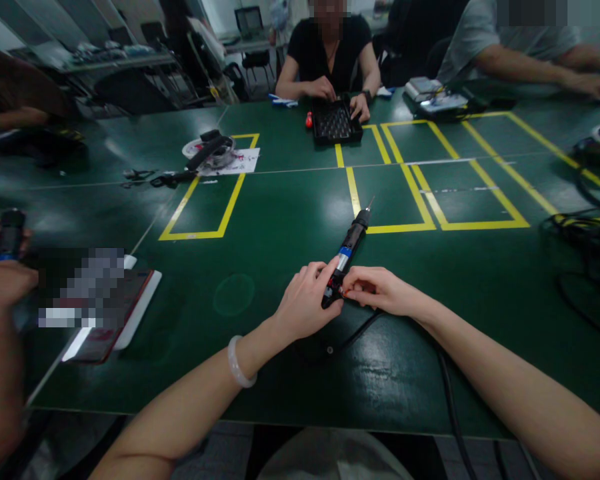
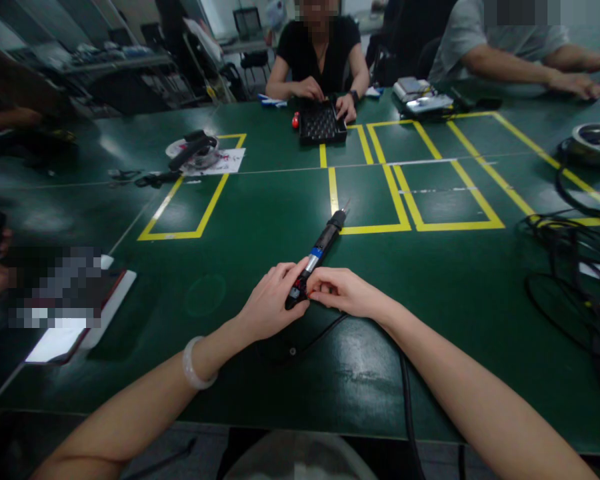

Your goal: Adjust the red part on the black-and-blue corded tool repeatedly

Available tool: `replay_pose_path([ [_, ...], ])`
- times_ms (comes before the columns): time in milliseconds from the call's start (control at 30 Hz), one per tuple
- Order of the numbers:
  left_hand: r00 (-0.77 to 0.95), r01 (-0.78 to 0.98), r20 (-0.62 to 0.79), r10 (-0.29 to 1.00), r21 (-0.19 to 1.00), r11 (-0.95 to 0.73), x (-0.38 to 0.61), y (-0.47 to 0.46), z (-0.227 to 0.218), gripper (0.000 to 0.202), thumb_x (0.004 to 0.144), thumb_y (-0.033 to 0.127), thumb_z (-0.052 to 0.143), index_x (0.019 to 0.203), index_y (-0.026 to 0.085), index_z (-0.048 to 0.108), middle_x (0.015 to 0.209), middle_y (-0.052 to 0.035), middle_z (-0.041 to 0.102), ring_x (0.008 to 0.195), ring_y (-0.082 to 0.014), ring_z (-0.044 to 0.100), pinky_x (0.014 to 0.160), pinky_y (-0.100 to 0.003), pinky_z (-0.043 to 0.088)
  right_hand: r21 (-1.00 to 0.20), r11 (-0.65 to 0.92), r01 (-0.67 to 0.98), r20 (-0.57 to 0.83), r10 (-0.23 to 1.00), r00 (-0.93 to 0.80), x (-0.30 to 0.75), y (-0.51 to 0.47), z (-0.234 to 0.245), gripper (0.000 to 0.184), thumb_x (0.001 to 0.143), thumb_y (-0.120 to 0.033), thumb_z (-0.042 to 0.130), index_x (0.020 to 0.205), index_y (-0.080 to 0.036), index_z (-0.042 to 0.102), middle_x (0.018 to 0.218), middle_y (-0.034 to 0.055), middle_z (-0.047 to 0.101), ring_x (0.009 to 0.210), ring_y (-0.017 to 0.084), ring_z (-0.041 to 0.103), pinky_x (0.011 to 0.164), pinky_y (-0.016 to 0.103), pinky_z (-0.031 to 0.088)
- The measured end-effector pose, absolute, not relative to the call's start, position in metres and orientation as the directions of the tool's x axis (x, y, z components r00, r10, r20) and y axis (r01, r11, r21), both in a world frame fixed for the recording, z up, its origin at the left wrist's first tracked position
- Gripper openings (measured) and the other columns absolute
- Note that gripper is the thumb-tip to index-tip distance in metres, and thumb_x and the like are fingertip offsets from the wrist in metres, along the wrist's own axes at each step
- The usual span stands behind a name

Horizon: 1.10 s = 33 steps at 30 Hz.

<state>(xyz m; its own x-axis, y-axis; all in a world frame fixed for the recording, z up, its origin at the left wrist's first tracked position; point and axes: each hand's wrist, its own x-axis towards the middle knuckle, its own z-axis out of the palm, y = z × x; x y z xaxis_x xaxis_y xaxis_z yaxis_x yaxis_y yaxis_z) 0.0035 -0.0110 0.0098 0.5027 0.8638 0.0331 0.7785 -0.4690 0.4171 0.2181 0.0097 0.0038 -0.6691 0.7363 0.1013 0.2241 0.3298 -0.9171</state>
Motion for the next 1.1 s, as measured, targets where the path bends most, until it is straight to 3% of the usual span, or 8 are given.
replay_pose_path([
  [133,0.502,0.783,0.032,0.864,0.409,-0.469,0.003,-0.011,0.009,0.075,0.085,0.038,0.058,0.153,0.023,0.029,0.127,-0.0111,0.051,0.113,-0.0274,0.051,0.097,-0.042,0.044,-0.891,0.378,0.251,0.116,0.725,-0.679,0.219,0.011,0.002,0.017,0.095,-0.034,0.056,0.093,-0.018,0.062,0.077,0.0016,0.06,0.062,0.012,0.054,0.057,0.023,0.042],
  [300,0.498,0.783,0.019,0.867,0.419,-0.46,0.003,-0.011,0.009,0.075,0.088,0.052,0.057,0.152,0.021,0.032,0.127,-0.0114,0.051,0.112,-0.027,0.051,0.097,-0.041,0.044,-0.871,0.398,0.29,0.095,0.714,-0.694,0.22,0.012,-0.001,0.011,0.096,-0.029,0.055,0.097,-0.019,0.059,0.073,-0.0012,0.058,0.063,0.012,0.053,0.062,0.024,0.04],
  [433,0.477,0.789,0.025,0.878,0.428,-0.441,0.005,-0.011,0.01,0.071,0.089,0.056,0.054,0.15,0.025,0.035,0.125,-0.0099,0.052,0.11,-0.0262,0.052,0.095,-0.041,0.045,-0.907,0.308,0.288,0.046,0.751,-0.658,0.219,0.012,-0.003,0.011,0.094,-0.029,0.057,0.097,-0.02,0.052,0.069,-0.0035,0.054,0.06,0.011,0.051,0.057,0.023,0.038],
  [633,0.455,0.805,-0.004,0.89,0.429,-0.41,0.009,-0.011,0.015,0.063,0.092,0.046,0.052,0.149,0.023,0.037,0.123,-0.01,0.052,0.11,-0.0251,0.052,0.096,-0.039,0.044,-0.919,0.253,0.303,0.023,0.801,-0.599,0.218,0.013,-0.01,0.016,0.088,-0.027,0.064,0.088,-0.02,0.049,0.071,-0.0037,0.053,0.058,0.01,0.048,0.054,0.022,0.036],
  [833,0.46,0.814,-0.008,0.888,0.403,-0.418,0.011,-0.011,0.014,0.067,0.092,0.048,0.052,0.152,0.025,0.034,0.122,-0.0093,0.05,0.108,-0.0245,0.05,0.096,-0.039,0.044,-0.992,0.009,0.126,-0.061,0.841,-0.537,0.222,0.018,-0.009,0.027,0.085,-0.039,0.068,0.085,-0.018,0.051,0.066,-0.0049,0.05,0.053,0.008,0.046,0.049,0.021,0.038],
  [1100,0.479,0.844,0.012,0.878,0.269,-0.464,0.004,-0.009,0.016,0.068,0.092,0.049,0.052,0.154,0.028,0.034,0.122,-0.0101,0.049,0.103,-0.0244,0.05,0.09,-0.038,0.045,-0.99,-0.09,0.104,-0.126,0.902,-0.412,0.232,0.026,-0.008,0.037,0.082,-0.05,0.069,0.082,-0.018,0.051,0.058,-0.006,0.051,0.044,0.007,0.044,0.039,0.018,0.03],
])
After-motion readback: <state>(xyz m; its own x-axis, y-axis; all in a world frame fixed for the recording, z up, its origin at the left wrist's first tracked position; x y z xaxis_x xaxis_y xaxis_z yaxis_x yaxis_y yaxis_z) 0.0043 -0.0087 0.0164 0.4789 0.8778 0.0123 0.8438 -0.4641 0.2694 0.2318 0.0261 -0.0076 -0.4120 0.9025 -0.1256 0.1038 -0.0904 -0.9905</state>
